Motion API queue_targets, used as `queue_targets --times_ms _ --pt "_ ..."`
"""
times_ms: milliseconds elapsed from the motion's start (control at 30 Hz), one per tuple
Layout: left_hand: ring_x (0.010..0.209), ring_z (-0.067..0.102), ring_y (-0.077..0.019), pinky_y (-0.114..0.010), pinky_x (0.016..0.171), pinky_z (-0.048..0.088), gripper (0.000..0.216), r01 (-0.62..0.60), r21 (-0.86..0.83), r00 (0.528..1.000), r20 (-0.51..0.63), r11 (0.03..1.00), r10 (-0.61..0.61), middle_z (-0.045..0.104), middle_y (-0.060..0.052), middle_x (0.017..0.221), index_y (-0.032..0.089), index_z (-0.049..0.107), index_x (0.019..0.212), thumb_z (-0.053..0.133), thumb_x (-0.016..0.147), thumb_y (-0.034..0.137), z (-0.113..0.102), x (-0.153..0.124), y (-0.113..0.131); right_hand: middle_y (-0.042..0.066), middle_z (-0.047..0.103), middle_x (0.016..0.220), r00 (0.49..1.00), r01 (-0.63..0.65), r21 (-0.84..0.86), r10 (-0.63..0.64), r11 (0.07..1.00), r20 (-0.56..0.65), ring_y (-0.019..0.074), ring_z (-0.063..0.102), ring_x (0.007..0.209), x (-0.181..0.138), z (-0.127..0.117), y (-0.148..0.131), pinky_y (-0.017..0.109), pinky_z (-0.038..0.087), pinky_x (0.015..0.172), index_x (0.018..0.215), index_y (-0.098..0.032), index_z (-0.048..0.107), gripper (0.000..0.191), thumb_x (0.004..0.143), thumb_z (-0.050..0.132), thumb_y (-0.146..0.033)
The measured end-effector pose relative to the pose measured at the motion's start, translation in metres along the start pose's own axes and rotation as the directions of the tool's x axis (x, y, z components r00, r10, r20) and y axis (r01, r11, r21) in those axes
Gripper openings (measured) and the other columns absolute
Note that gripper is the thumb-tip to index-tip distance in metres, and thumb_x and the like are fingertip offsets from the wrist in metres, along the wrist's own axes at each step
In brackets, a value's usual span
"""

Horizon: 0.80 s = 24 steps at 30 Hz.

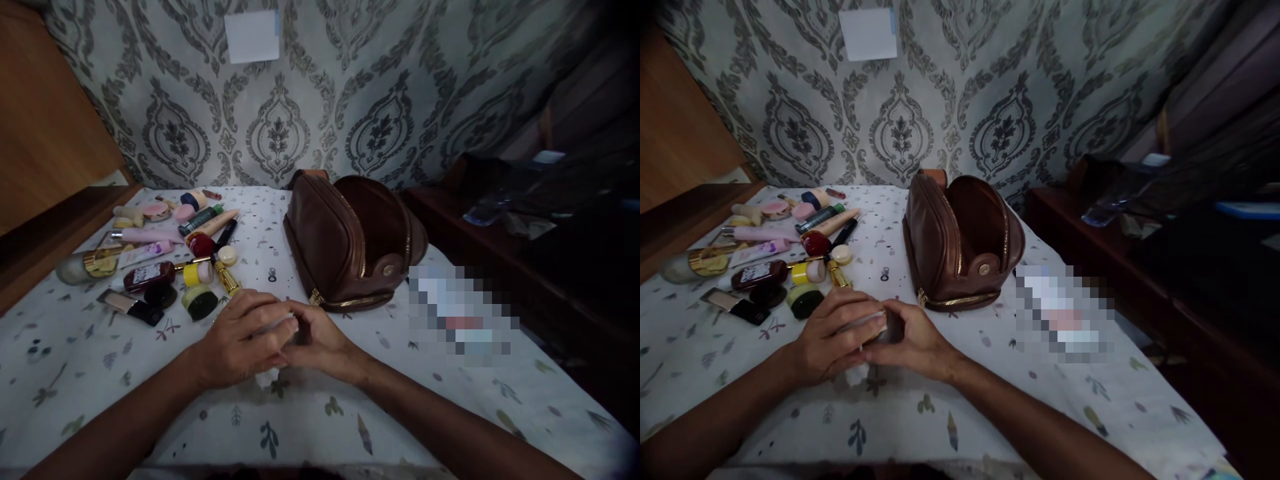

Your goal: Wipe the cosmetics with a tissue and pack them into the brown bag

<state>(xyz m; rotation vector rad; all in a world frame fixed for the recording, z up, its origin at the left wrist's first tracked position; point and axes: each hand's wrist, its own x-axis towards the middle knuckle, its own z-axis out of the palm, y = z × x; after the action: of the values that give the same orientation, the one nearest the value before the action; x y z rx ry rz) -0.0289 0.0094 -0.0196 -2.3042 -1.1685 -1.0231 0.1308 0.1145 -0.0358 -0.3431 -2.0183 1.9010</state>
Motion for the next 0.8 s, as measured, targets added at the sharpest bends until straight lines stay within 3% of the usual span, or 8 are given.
queue_targets --times_ms 167,267,367,467,567,700,800 --pt "0.102 0.057 -0.0268 -0.042 0.081 0.047 0.039 0.039 0.046 0.993 0.111 0.998 -0.044 0.065 -0.012 0.107 0.018 0.060 0.111 0.033 0.101 0.044 0.0003 0.0024 0.0019 0.003 0.069 0.095 0.998 0.042 -0.197 -0.048 0.980 -0.026 0.0236 0.062 0.090 -0.0022 0.0036 -0.0016 0.035 0.049 0.080 0.100 -0.016 0.065 0.044 0.062 0.082 -0.031" --pt "0.094 0.058 -0.0268 -0.042 0.077 0.049 0.049 0.121 0.088 0.985 0.109 0.989 -0.130 0.065 -0.014 0.102 0.016 0.060 0.112 0.031 0.099 0.054 0.0008 0.0039 0.0030 0.004 0.068 0.094 0.994 0.083 -0.256 -0.100 0.963 -0.054 0.0240 0.062 0.088 -0.0023 0.0040 0.0004 0.036 0.049 0.078 0.097 -0.016 0.063 0.042 0.063 0.081 -0.034" --pt "0.088 0.063 -0.0254 -0.038 0.071 0.053 0.062 0.236 0.115 0.961 0.122 0.965 -0.250 0.065 -0.014 0.100 0.014 0.056 0.119 0.027 0.096 0.064 0.0014 0.0029 0.0030 0.005 0.068 0.101 0.983 0.127 -0.278 -0.159 0.952 -0.093 0.0251 0.062 0.093 -0.0019 0.0033 0.0021 0.038 0.048 0.084 0.107 -0.018 0.062 0.051 0.063 0.080 -0.034" --pt "0.083 0.068 -0.0249 -0.034 0.060 0.054 0.069 0.331 0.168 0.920 0.160 0.928 -0.357 0.067 -0.013 0.098 0.013 0.052 0.122 0.024 0.093 0.070 0.0023 -0.0002 0.0022 0.004 0.067 0.101 0.966 0.139 -0.344 -0.204 0.929 -0.158 0.0247 0.061 0.092 -0.0023 0.0028 0.0023 0.038 0.048 0.084 0.109 -0.020 0.060 0.054 0.061 0.081 -0.033" --pt "0.079 0.070 -0.0260 -0.035 0.060 0.054 0.070 0.420 0.191 0.872 0.187 0.887 -0.453 0.069 -0.012 0.098 0.014 0.050 0.120 0.026 0.091 0.073 0.0030 -0.0026 0.0014 0.005 0.064 0.098 0.940 0.147 -0.433 -0.262 0.889 -0.220 0.0239 0.060 0.090 -0.0036 0.0030 0.0013 0.037 0.048 0.082 0.106 -0.021 0.060 0.051 0.062 0.081 -0.032" --pt "0.070 0.068 -0.0225 -0.032 0.060 0.052 0.062 0.576 0.091 0.771 0.269 0.812 -0.577 0.070 -0.005 0.086 0.018 0.052 0.112 0.032 0.090 0.073 0.0016 -0.0005 0.0013 0.005 0.059 0.097 0.912 0.151 -0.513 -0.319 0.845 -0.257 0.0226 0.059 0.088 -0.0051 0.0021 -0.0004 0.036 0.048 0.080 0.107 -0.020 0.060 0.051 0.061 0.082 -0.029" --pt "0.071 0.066 -0.0209 -0.031 0.063 0.052 0.057 0.653 -0.008 0.724 0.300 0.758 -0.621 0.069 -0.003 0.084 0.018 0.053 0.111 0.038 0.090 0.068 -0.0004 0.0017 0.0005 0.005 0.057 0.100 0.935 0.145 -0.471 -0.276 0.870 -0.222 0.0220 0.058 0.092 -0.0042 -0.0003 -0.0009 0.036 0.048 0.083 0.116 -0.021 0.060 0.058 0.063 0.081 -0.029"
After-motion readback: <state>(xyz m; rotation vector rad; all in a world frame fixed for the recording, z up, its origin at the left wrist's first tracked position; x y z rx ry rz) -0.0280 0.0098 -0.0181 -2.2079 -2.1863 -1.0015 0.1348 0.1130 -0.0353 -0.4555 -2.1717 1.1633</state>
